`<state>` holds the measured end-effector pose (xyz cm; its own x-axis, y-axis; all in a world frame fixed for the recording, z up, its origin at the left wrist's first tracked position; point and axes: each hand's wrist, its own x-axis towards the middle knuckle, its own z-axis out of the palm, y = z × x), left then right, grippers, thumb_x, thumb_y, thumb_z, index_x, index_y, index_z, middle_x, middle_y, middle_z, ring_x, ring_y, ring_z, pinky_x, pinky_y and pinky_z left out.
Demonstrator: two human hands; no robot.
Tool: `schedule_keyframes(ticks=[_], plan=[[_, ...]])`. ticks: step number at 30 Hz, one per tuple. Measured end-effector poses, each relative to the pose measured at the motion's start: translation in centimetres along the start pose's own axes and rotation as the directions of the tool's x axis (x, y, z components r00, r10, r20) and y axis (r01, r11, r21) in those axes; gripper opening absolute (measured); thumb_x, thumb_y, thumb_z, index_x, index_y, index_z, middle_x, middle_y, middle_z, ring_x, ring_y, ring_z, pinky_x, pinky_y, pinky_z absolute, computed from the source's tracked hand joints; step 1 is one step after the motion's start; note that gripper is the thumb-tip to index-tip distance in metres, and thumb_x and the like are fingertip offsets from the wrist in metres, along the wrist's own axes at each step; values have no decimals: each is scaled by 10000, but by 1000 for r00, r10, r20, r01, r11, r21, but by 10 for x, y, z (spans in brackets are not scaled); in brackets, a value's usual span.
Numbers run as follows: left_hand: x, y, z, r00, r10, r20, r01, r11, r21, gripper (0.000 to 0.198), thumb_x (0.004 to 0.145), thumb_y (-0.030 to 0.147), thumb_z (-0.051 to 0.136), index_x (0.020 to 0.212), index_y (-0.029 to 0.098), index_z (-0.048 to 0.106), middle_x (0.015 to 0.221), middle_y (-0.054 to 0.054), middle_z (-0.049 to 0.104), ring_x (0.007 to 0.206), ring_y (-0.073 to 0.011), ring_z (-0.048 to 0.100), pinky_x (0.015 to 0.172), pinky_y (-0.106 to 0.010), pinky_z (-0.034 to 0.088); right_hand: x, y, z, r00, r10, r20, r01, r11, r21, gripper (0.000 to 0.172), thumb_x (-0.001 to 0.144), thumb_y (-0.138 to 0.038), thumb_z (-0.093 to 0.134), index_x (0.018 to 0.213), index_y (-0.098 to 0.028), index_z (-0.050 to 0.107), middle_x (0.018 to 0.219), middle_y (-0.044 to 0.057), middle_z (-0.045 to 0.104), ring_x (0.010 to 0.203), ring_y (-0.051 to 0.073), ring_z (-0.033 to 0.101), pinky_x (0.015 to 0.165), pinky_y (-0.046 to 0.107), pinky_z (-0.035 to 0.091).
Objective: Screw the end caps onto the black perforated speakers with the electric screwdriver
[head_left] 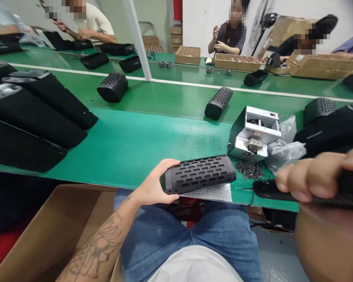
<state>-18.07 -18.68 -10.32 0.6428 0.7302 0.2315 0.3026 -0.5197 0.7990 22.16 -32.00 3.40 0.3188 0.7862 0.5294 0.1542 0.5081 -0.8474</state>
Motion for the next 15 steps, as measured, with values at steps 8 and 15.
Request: schedule_keyframes(ticks=[8,15], plan=[[-2,0,5,996,75,49,-76,997,16,1016,807,261,986,1716,367,546,1719,-137,616,1620,-399,657,1374,-592,578,3,14,58,994,-103,40,91,967,238,175,935,-324,974,1069,-262,880,653,-24,727,444,181,639,464,369,634],[-3,-1,10,993,120,21,-120,993,-9,972,854,302,963,1722,376,532,1714,-128,611,1618,-382,651,1367,-580,589,3,20,64,998,-51,44,40,972,231,168,933,-284,983,1026,-235,852,665,-30,740,473,163,666,505,338,659]])
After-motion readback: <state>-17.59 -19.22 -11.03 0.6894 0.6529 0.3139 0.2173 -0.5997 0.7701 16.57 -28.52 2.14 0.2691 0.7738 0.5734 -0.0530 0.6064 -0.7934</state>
